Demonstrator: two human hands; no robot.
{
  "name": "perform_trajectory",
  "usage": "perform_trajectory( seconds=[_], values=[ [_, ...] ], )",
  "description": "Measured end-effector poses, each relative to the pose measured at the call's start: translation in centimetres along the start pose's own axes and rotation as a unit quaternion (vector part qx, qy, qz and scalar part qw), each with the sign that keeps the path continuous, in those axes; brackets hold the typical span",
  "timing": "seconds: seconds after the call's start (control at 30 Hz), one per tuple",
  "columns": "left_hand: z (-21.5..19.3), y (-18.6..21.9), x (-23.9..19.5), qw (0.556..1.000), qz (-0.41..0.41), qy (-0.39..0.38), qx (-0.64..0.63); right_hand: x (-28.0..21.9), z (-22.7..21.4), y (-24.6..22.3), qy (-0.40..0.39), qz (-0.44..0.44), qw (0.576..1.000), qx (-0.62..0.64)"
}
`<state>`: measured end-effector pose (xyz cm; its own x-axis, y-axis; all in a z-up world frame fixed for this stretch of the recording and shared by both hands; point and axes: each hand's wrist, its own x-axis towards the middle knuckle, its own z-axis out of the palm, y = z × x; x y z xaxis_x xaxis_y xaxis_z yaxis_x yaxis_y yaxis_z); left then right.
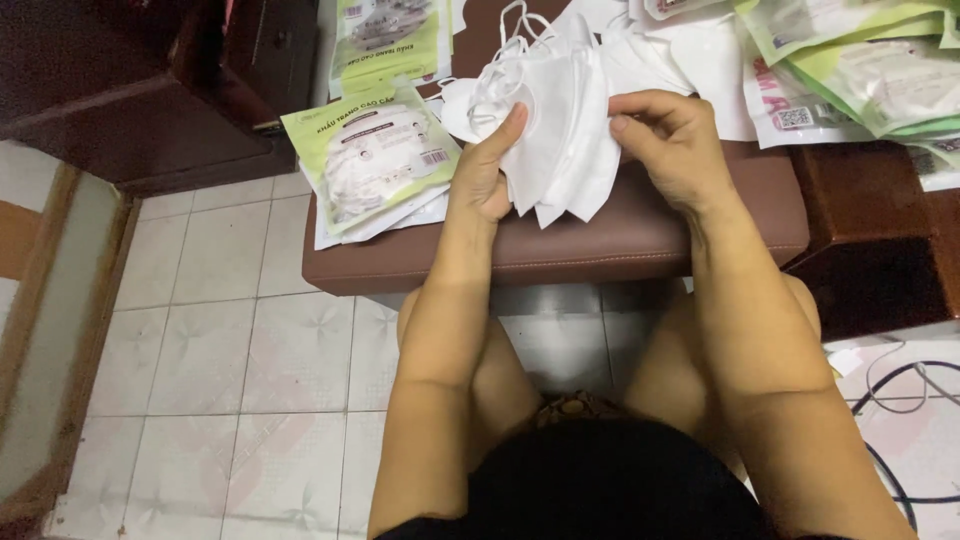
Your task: Picking up, unfolding, and stacking white face masks from a pile on a bench.
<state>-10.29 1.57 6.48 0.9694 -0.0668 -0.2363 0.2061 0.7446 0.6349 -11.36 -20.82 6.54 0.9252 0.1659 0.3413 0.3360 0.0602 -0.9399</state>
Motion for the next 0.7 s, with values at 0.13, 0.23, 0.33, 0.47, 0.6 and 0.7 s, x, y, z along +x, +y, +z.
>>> perform_trajectory(
  seconds=[0.13, 0.23, 0.33, 0.47, 0.6, 0.7],
  values=[
    [-1.2, -0.3, 0.8, 0.999, 0.006, -0.030, -0.010, 0.2, -0.1, 1.6, -0.002, 0.030, 0.997, 0.066],
    [-0.7, -0.3, 0.5, 1.000, 0.018, -0.013, 0.009, 0.2, -0.3, 1.7, -0.007, 0.018, 0.998, 0.063],
    [-0.2, -0.3, 0.1, 1.000, 0.006, 0.007, 0.027, 0.0, -0.6, 2.0, -0.016, 0.011, 0.997, 0.076],
    [-0.1, -0.4, -0.1, 0.999, 0.007, 0.011, 0.033, -0.2, -0.9, 1.8, -0.014, 0.039, 0.995, 0.085],
    [-0.4, -0.5, -0.2, 1.000, -0.005, 0.001, 0.020, -0.4, -0.7, 1.3, -0.037, 0.008, 0.995, 0.092],
    [-0.7, -0.8, 0.2, 0.999, 0.003, -0.034, 0.013, -0.5, -0.2, 0.4, -0.026, -0.066, 0.997, 0.031]
  ],
)
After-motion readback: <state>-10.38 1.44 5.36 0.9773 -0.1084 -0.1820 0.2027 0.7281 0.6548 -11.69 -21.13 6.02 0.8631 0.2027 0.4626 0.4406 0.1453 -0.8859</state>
